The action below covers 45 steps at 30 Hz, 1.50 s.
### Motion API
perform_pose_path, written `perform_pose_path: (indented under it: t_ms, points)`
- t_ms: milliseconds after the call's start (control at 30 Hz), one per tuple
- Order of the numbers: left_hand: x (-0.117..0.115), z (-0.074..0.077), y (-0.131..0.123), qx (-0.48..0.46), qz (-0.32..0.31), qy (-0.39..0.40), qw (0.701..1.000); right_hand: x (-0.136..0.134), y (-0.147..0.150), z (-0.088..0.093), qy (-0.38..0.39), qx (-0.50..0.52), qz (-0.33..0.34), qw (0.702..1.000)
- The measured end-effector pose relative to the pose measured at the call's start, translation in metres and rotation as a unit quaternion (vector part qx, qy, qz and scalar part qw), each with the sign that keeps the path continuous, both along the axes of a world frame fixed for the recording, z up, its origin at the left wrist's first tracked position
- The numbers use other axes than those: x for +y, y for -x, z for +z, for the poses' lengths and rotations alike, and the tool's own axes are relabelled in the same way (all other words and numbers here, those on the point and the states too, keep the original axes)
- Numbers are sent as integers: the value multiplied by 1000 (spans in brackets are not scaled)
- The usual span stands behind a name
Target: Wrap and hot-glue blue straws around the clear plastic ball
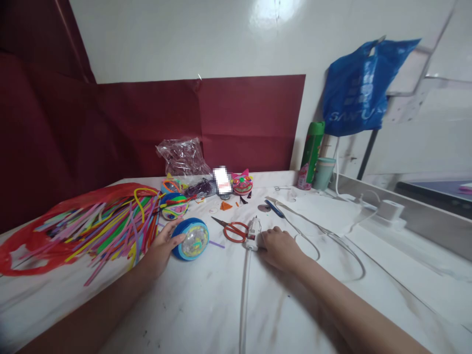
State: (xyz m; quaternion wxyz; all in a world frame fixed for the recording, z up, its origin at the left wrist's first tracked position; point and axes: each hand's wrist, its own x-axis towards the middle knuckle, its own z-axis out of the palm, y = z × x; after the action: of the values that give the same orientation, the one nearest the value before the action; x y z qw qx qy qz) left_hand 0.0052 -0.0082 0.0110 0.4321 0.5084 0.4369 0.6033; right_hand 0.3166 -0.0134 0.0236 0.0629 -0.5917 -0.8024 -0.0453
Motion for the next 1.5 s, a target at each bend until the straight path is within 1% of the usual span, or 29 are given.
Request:
perform_pose_path:
  t_ms: [133,200,267,300,367,433,467,533,633,667,700,833,933,1000,1100,1200,1333,1400,1500]
  points:
    - [-1,2,5,71,-12,1,997,7,-4,-11,-5,13,-8,1000]
    - [-1,3,7,83,-14,2,996,8,-7,-17,-19,24,-8,999]
    - [0,4,7,78,-22,5,997,6,-9,-20,-51,50,-7,997]
    - [1,4,7,71,-25,9,997,5,-9,-20,-70,76,-5,995]
    - [2,4,6,51,-21,15,998,2,-8,-16,-91,163,-3,982]
    - [3,3,5,37,-18,14,999,-2,-4,-10,-90,277,11,957]
    - [3,2,5,38,-17,10,999,-4,0,-7,-81,330,21,940]
    - [3,1,5,62,-13,-13,998,-10,9,0,-34,407,36,912]
    - [-1,0,4,130,-11,-60,990,-23,24,6,75,457,32,886]
    - [-2,0,3,148,-15,-71,986,-28,29,7,94,465,37,879]
    - [-4,0,2,162,-15,-80,983,-33,32,8,98,471,48,875]
    - [-6,2,-1,203,-6,-100,974,-51,36,6,35,479,87,873]
    - [-5,2,-3,232,19,-124,965,-58,33,4,39,463,145,873]
    - [-5,2,-4,243,33,-141,959,-60,32,3,45,448,171,877]
    - [-5,3,-6,237,37,-149,959,-60,33,3,38,431,183,883]
    - [-8,6,-7,227,37,-135,964,-59,34,2,37,420,195,885]
    - [-9,8,-9,226,41,-133,964,-57,34,-1,42,416,194,888]
    - [-8,6,-9,233,46,-136,962,-56,34,-3,45,411,201,888]
    - [-5,-2,-8,244,53,-147,957,-57,34,-4,42,404,213,889]
